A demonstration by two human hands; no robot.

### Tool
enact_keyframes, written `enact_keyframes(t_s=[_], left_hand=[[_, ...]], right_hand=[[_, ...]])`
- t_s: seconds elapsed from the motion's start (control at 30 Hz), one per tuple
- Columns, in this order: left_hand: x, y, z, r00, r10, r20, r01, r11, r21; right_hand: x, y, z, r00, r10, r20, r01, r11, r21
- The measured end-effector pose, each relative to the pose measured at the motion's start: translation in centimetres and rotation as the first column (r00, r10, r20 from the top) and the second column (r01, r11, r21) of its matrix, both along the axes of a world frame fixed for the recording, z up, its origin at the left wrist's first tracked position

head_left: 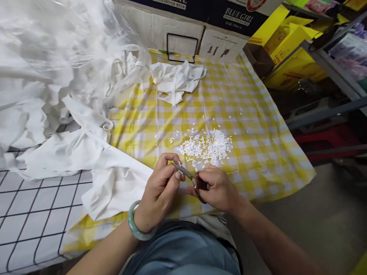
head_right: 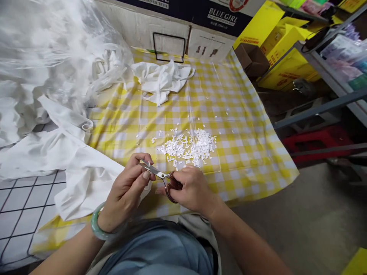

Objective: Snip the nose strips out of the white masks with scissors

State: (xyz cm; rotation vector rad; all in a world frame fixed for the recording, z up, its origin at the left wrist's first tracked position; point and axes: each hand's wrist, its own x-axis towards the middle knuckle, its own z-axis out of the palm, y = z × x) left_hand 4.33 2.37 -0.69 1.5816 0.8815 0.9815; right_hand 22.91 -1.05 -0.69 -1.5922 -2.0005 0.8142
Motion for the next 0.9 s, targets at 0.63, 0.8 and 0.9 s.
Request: enact_keyframes(t_s=[0.63,0.8,0.9], left_hand=[[-9.5,-5.4,7.8,0.993,-0.105,-0.05,0.104,0.994,-0.016],[-13.0,-4.7,8.1,0.974,-0.084,-0.209,0.093,0.995,0.035],[-14.7,-4.0,7.1,0.827,0.373,-0.421,-0.256,0.916,0.309]], right_hand=[[-16.0,14.3,-1.3,0.715,0.534,-0.451,-0.509,0.84,0.187],[-20.3,18.0,-0.9,0.781,0.503,-0.37,-0.447,0.864,0.23],[-17.7,17.8,2.3,0.804,0.424,-0.416,-0.339,0.903,0.263]])
